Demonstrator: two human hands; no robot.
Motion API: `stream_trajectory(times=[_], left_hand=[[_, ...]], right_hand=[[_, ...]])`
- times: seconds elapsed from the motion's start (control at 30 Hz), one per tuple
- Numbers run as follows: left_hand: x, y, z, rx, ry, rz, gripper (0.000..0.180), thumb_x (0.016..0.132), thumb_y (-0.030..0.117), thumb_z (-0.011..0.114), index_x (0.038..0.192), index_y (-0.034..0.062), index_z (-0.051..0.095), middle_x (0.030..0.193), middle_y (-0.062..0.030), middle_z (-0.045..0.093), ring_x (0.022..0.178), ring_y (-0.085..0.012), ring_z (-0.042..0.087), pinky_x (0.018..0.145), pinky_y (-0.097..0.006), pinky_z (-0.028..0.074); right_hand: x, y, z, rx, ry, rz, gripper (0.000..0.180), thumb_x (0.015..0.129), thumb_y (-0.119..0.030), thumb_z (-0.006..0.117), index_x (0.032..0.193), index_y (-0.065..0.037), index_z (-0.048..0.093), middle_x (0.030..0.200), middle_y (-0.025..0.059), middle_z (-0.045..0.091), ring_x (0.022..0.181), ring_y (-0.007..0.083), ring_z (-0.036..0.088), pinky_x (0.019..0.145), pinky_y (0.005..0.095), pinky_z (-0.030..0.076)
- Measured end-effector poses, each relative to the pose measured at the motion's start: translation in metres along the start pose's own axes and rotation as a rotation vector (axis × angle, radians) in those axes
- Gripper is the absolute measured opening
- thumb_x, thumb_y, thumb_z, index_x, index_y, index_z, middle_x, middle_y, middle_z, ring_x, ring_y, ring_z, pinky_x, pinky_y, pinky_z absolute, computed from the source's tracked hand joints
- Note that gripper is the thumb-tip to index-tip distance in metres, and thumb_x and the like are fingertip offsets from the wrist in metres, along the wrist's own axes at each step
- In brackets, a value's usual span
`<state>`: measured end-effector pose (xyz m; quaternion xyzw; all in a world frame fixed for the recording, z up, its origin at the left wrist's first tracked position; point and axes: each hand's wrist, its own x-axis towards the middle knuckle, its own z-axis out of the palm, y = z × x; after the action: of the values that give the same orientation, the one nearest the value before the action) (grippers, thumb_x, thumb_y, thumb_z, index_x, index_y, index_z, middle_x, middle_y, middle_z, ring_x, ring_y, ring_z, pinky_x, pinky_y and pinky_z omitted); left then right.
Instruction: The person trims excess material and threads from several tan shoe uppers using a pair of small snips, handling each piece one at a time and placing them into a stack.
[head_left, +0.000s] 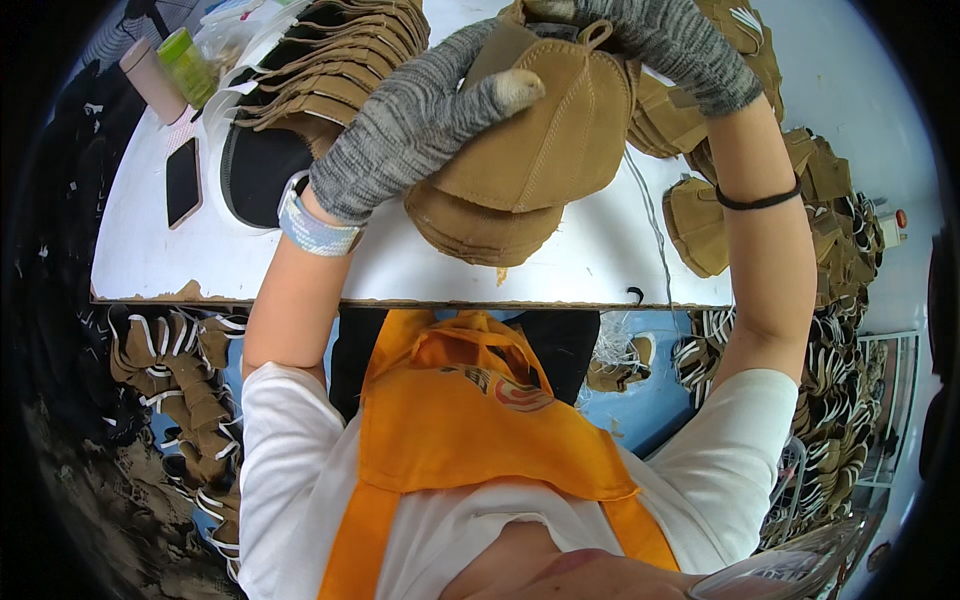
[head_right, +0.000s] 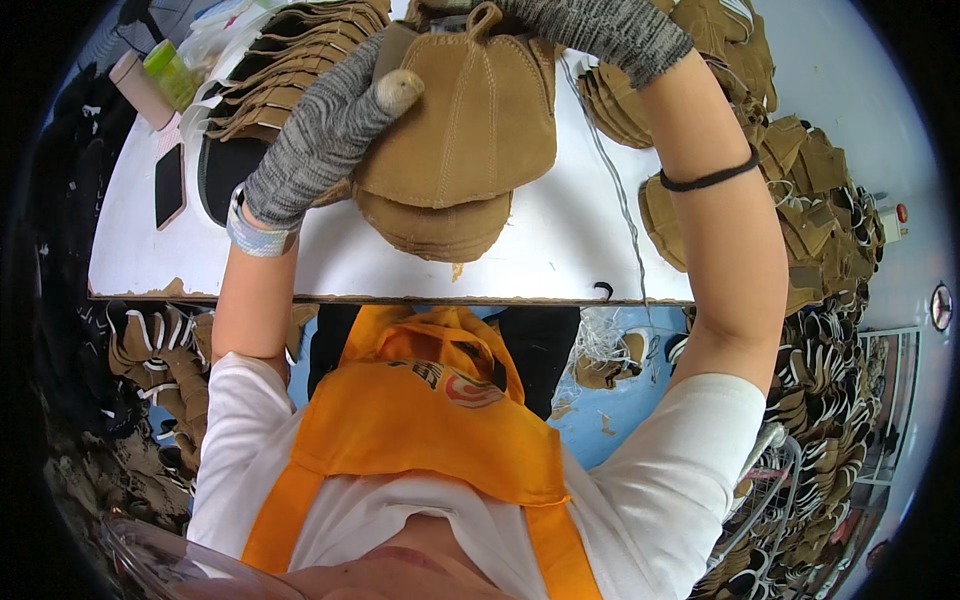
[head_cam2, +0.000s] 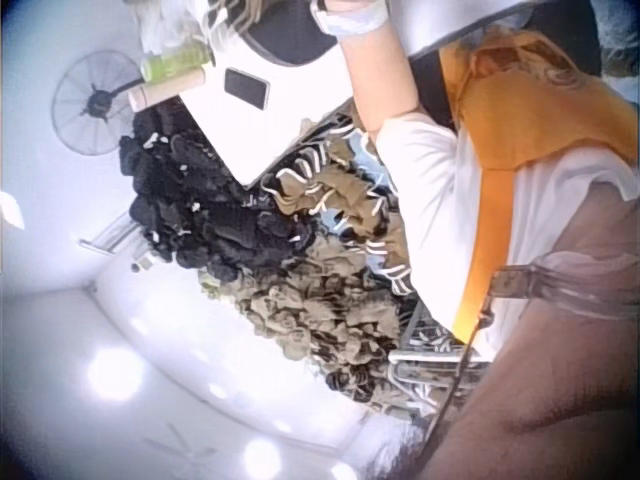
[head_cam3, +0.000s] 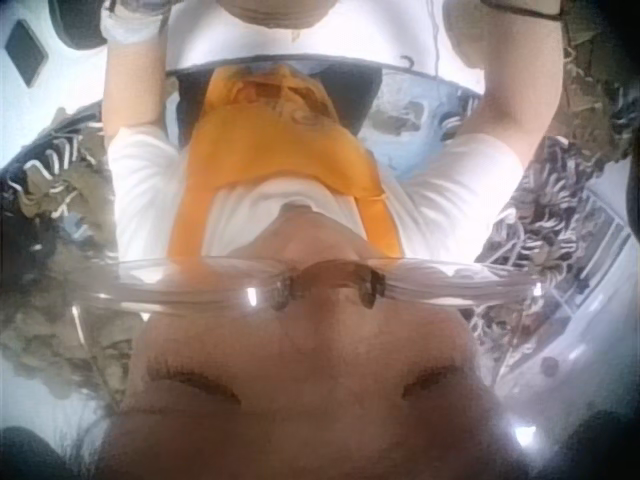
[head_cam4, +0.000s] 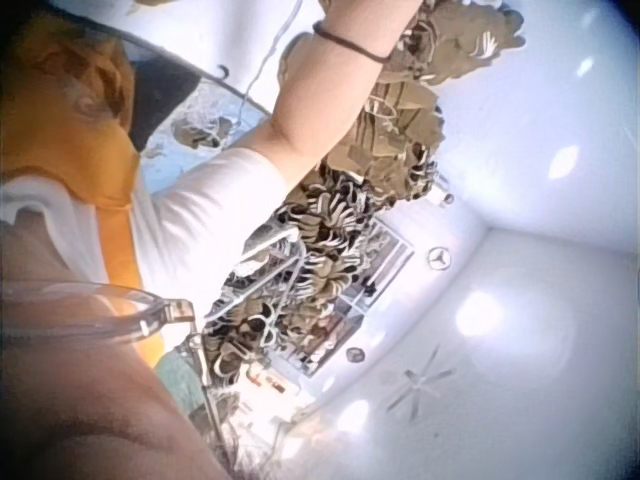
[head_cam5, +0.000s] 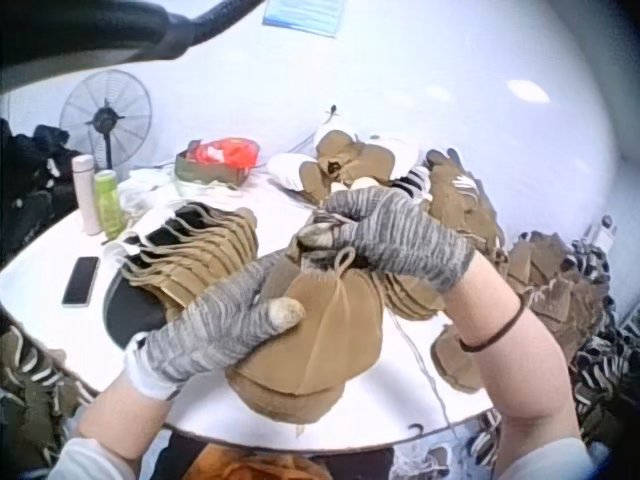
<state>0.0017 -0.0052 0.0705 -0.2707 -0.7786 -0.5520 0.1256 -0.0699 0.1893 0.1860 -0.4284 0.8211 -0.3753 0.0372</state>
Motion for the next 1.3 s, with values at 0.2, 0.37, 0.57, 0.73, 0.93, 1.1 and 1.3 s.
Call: stream_trajectory(times=[0.2, 0.37, 0.57, 0.73, 0.93, 1.1, 1.3], left_hand=[[0.003, 0.042, 0.000, -0.221, -0.115, -0.117, 0.074, 0.079, 0.045, 0.069, 0.129, -0.0034, 0.044, 0.116, -0.0140, 0.057, 0.110, -0.0214, 0.052, 0.097, -0.031, 0.040], [-0.009, -0.024, 0.024, 0.172, -0.026, -0.048, 0.088, 0.074, 0.066, 0.061, 0.131, 0.0015, 0.044, 0.115, -0.0196, 0.059, 0.108, -0.0282, 0.058, 0.092, -0.037, 0.046], [-0.012, -0.043, 0.032, 0.019, -0.117, -0.079, 0.087, 0.071, 0.062, 0.067, 0.129, 0.0012, 0.044, 0.115, -0.0176, 0.058, 0.107, -0.0270, 0.058, 0.092, -0.035, 0.046], [-0.020, -0.054, 0.029, -0.134, -0.164, -0.183, 0.088, 0.071, 0.058, 0.071, 0.130, -0.0004, 0.043, 0.119, -0.0149, 0.055, 0.111, -0.0241, 0.053, 0.096, -0.034, 0.042], [-0.020, -0.042, 0.030, -0.368, -0.156, -0.243, 0.083, 0.073, 0.042, 0.076, 0.133, -0.0027, 0.040, 0.123, -0.0133, 0.053, 0.114, -0.0212, 0.050, 0.098, -0.033, 0.040], [-0.023, -0.043, 0.032, -0.346, -0.106, -0.257, 0.096, 0.069, 0.053, 0.075, 0.135, -0.0033, 0.036, 0.123, -0.0112, 0.051, 0.114, -0.0200, 0.048, 0.099, -0.033, 0.037], [-0.031, -0.039, 0.040, -0.135, 0.110, -0.076, 0.084, 0.074, 0.040, 0.075, 0.135, -0.0038, 0.037, 0.128, -0.0162, 0.050, 0.117, -0.0243, 0.050, 0.099, -0.035, 0.040]], right_hand=[[0.002, -0.003, 0.013, 0.158, -0.010, 0.245, 0.028, 0.085, -0.025, 0.067, 0.098, -0.001, 0.066, 0.086, 0.0033, 0.066, 0.079, 0.0091, 0.060, 0.072, 0.0221, 0.049], [-0.027, 0.013, 0.031, 0.381, 0.053, 0.232, 0.026, 0.087, -0.028, 0.063, 0.094, -0.003, 0.064, 0.079, -0.0001, 0.062, 0.072, 0.0079, 0.057, 0.065, 0.0197, 0.046], [-0.041, 0.040, 0.046, 0.069, 0.248, 0.204, 0.032, 0.090, -0.033, 0.059, 0.093, -0.002, 0.063, 0.076, 0.0023, 0.061, 0.070, 0.0093, 0.056, 0.064, 0.0255, 0.046], [-0.042, 0.055, 0.072, -0.060, 0.240, 0.328, 0.039, 0.089, -0.027, 0.057, 0.121, -0.004, 0.055, 0.118, 0.0113, 0.058, 0.093, 0.0201, 0.061, 0.077, 0.0294, 0.051], [-0.054, 0.113, 0.091, -0.011, 0.774, -0.081, 0.034, 0.090, -0.032, 0.059, 0.107, -0.002, 0.059, 0.089, 0.0053, 0.062, 0.077, 0.0158, 0.060, 0.065, 0.0279, 0.051], [-0.105, 0.109, 0.125, 0.966, 0.900, 0.290, 0.052, 0.090, -0.052, 0.052, 0.100, -0.002, 0.061, 0.073, 0.0002, 0.055, 0.065, 0.0083, 0.050, 0.058, 0.0215, 0.042], [-0.124, 0.112, 0.171, 0.528, 1.037, 0.377, 0.040, 0.093, -0.040, 0.051, 0.099, -0.002, 0.063, 0.080, 0.0055, 0.060, 0.071, 0.0131, 0.054, 0.067, 0.0269, 0.045]])
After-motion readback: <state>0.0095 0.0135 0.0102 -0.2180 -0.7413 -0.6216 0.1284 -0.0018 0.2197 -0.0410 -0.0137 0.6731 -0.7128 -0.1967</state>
